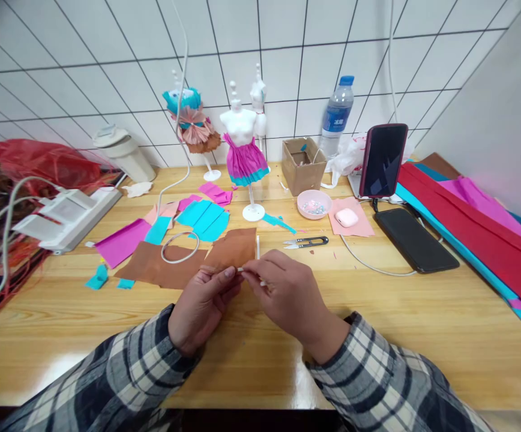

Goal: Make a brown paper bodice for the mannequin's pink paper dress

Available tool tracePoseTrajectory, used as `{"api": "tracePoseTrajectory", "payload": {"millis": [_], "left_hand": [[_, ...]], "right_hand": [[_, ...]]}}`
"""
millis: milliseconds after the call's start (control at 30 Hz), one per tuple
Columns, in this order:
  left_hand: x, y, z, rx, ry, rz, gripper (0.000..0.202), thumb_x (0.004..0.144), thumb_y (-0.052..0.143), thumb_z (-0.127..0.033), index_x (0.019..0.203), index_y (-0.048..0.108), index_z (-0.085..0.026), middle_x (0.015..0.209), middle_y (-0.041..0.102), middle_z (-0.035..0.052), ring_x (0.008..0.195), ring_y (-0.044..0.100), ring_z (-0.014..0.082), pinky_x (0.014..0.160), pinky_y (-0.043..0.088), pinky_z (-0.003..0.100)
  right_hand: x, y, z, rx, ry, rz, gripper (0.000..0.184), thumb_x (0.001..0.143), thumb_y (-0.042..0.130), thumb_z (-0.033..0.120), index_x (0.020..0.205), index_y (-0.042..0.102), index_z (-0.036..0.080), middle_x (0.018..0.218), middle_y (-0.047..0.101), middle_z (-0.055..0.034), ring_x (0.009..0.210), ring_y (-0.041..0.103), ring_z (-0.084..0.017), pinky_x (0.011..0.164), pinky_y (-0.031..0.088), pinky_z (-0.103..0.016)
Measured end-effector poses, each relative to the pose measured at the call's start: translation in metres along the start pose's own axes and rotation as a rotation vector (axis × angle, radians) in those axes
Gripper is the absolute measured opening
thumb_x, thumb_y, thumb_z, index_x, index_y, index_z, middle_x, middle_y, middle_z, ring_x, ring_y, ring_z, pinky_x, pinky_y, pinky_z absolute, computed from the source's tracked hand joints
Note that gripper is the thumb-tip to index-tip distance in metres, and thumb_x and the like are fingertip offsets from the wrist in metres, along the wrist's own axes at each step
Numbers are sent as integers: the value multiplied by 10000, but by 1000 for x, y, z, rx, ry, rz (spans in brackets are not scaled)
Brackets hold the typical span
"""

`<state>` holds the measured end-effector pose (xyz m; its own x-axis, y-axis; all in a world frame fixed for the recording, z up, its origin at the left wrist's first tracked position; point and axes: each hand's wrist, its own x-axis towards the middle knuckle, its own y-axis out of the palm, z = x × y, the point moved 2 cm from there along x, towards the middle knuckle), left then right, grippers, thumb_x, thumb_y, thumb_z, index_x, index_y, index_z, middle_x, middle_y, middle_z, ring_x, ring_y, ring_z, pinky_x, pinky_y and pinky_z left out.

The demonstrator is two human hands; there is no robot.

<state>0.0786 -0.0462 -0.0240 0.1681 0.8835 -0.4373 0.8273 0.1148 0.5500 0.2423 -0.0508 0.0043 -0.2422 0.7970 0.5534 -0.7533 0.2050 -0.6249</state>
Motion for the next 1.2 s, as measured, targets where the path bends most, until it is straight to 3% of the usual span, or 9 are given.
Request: {"api": "tracePoseTrajectory", "payload": {"millis": [133, 300, 500, 600, 700, 800, 900, 1000, 1200], "left_hand": [[-2, 2, 1, 20, 6, 9, 198, 639, 864, -219, 736, 722, -121, 751, 753, 21, 704, 687, 86, 632, 542, 136], [-3, 4, 0, 21, 3, 52, 195, 626, 868, -213, 721, 723, -124, 788, 755, 32, 778, 694, 111, 670, 537, 145], [-5, 10, -4, 3, 75, 226, 341, 674, 825, -142, 993, 717, -193, 1035, 749, 27, 1026, 672, 166, 907, 514, 231], [-6, 14, -5, 5, 78, 290, 340, 668, 821, -129, 987, 715, -183, 1101, 728, 45, 1095, 642, 191, 976, 477, 270], [-5, 11, 0, 57, -6, 267, 241, 722, 801, -222, 941, 722, -159, 1062, 723, 64, 1016, 653, 171, 879, 506, 249], [-4, 5, 7, 182, -83, 212, 300, 737, 789, -350, 956, 720, -158, 1000, 716, 71, 865, 656, 149, 628, 499, 193], [-3, 1, 4, 362, 76, 84, 330, 698, 809, -392, 918, 720, -162, 904, 716, 54, 742, 641, 139, 485, 434, 178], [-2, 0, -1, 456, 188, -26, 317, 680, 808, -424, 812, 719, -149, 788, 712, 44, 679, 646, 148, 475, 429, 193], [2, -2, -1, 414, 102, 29, 266, 706, 791, -398, 800, 732, -156, 787, 732, 44, 736, 679, 162, 523, 425, 194]], "right_hand": [[-2, 8, 4, -73, -6, 65, 149, 935, 547, 237, 932, 691, 198, 831, 685, -45, 745, 624, -147, 673, 486, -262], [-3, 8, 1, -125, 10, 20, 147, 926, 551, 239, 897, 690, 202, 819, 692, -45, 737, 630, -154, 673, 484, -269], [-1, 5, 0, -158, -13, -24, 138, 920, 544, 228, 868, 669, 207, 778, 676, -31, 719, 623, -148, 642, 462, -259], [-1, 5, -1, -163, -14, -31, 134, 921, 542, 232, 874, 665, 205, 783, 673, -29, 725, 621, -148, 638, 456, -258], [-1, 5, 0, -167, -23, -17, 128, 909, 548, 215, 854, 663, 204, 794, 676, -31, 729, 621, -150, 637, 449, -260], [-1, 4, 2, -204, -29, 3, 129, 902, 552, 214, 840, 665, 203, 791, 680, -35, 717, 619, -151, 618, 433, -260], [-1, 4, 3, -236, -41, 12, 134, 901, 552, 219, 835, 667, 207, 784, 682, -35, 711, 615, -150, 616, 425, -259], [-3, 4, 4, -245, -67, 16, 137, 895, 549, 191, 838, 672, 209, 802, 688, -38, 731, 624, -150, 640, 434, -259], [-2, 5, 3, -118, -14, 18, 147, 905, 556, 235, 849, 686, 200, 796, 695, -42, 720, 628, -152, 656, 466, -264]]}}
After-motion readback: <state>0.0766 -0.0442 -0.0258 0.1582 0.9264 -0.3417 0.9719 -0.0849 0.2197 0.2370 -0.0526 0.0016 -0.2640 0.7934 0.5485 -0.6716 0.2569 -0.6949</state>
